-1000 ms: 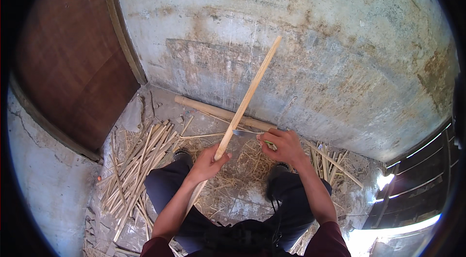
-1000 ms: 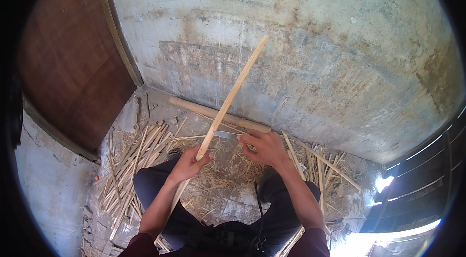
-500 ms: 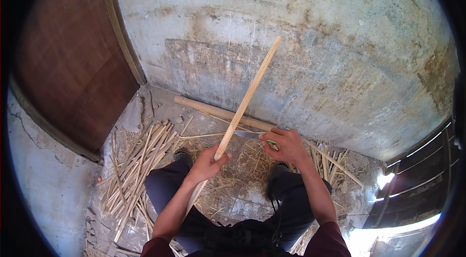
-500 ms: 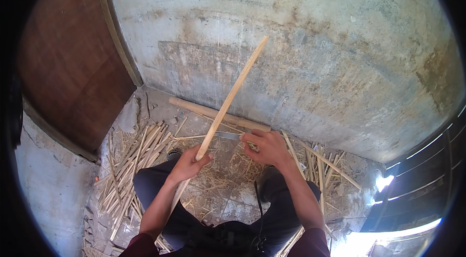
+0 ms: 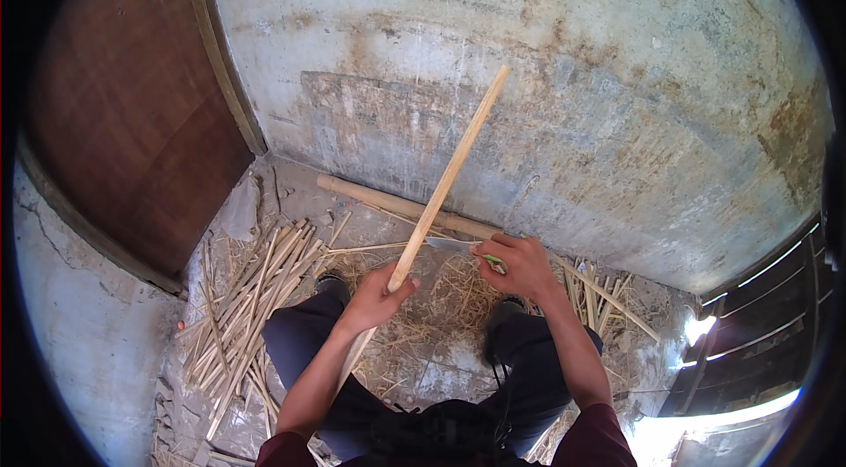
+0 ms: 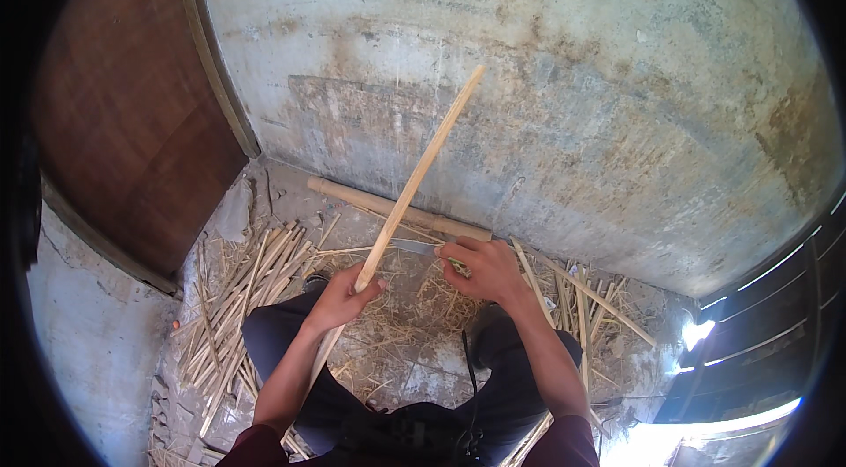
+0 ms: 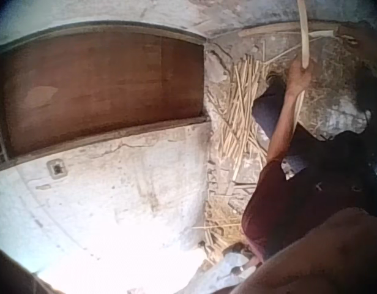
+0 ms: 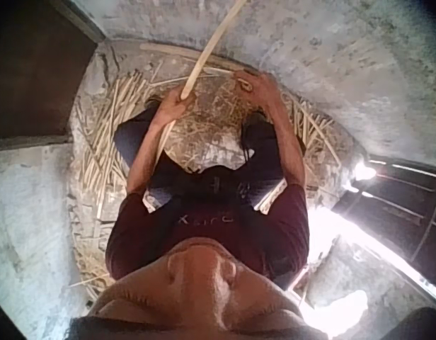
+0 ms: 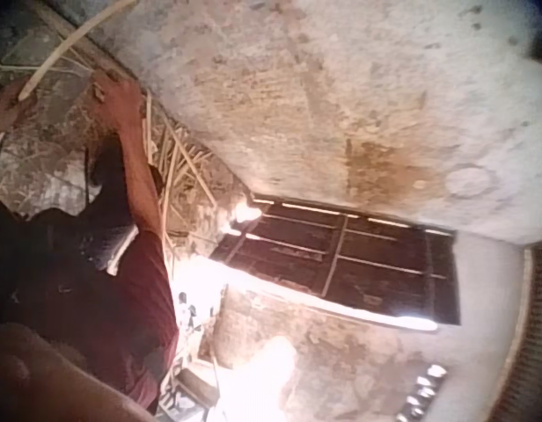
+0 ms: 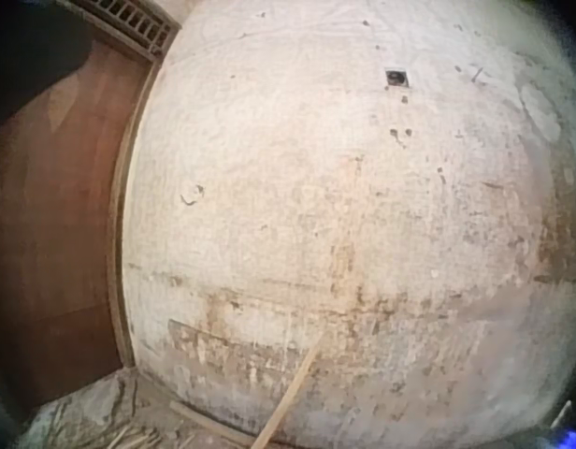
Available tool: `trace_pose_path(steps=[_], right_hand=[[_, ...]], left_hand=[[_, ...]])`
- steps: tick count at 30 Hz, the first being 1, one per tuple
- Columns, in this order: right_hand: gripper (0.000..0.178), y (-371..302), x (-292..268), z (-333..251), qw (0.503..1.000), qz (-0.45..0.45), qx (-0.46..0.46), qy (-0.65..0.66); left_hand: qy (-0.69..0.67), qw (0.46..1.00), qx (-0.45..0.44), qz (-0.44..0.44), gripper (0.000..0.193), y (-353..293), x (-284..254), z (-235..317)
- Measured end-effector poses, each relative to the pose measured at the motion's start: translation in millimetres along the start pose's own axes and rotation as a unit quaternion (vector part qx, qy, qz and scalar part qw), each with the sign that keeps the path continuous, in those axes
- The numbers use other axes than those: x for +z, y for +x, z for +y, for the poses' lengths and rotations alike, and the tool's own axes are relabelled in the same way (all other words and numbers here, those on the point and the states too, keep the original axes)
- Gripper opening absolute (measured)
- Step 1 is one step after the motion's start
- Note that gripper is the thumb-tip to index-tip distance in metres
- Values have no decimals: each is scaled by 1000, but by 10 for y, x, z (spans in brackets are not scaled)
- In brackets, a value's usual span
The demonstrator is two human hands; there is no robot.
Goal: The person whittles a long strip of wood using a small knife, shaving off thin pieces while holding the wood against their leg.
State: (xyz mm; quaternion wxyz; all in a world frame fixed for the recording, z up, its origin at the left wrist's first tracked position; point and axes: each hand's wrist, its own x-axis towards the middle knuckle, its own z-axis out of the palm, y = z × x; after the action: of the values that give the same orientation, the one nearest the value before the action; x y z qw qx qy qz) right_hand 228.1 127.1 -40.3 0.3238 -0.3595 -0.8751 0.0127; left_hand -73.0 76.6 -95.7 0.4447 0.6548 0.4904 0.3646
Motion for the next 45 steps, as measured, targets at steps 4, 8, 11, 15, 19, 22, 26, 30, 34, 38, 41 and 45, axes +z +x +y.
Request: trace_pose_path(steps=[4, 8, 11, 15, 19, 22, 26, 30, 34, 38, 41, 45], right_hand=[[18, -8, 12, -24, 999, -26, 20, 0], [19, -14, 112, -92, 994, -27, 48, 99], [20, 9, 162, -217, 983, -57, 84, 153], [23, -93, 459, -225, 975, -22, 62, 211], [24, -130, 571, -406, 960, -63, 87, 258], [26, -149, 660, -438, 974, -51, 4, 220], [33, -170, 755, -414, 977, -48, -40, 203], [34, -173, 752, -423, 977, -51, -46, 200], [32, -105, 693, -478, 975, -32, -54, 213], [31, -105, 687, -461, 982, -16, -64, 178], [32, -102, 692, -451, 985, -2, -71, 157], [33, -60, 637, -457, 988, 20, -79, 131]], left_hand=[[-30, 999, -16, -7, 22, 1, 1, -36], [-84, 995, -50, -23, 21, -18, -11, 109], [-112, 990, -82, -34, 20, -18, -16, 146], [-137, 984, -103, -53, 20, -26, -15, 311], [-149, 980, -103, -83, 17, -48, -49, 201], [-165, 975, -108, -103, 16, -51, -43, 260], [-172, 971, -121, -109, 10, -87, -35, 384], [-163, 974, -94, -127, 10, -63, -18, 297], [-116, 987, -29, -108, 9, -62, 8, 215], [-116, 988, -39, -98, 15, -67, 28, 209], [-109, 989, -42, -91, 20, -69, 22, 236], [-102, 991, -17, -85, 27, -76, -5, 186]])
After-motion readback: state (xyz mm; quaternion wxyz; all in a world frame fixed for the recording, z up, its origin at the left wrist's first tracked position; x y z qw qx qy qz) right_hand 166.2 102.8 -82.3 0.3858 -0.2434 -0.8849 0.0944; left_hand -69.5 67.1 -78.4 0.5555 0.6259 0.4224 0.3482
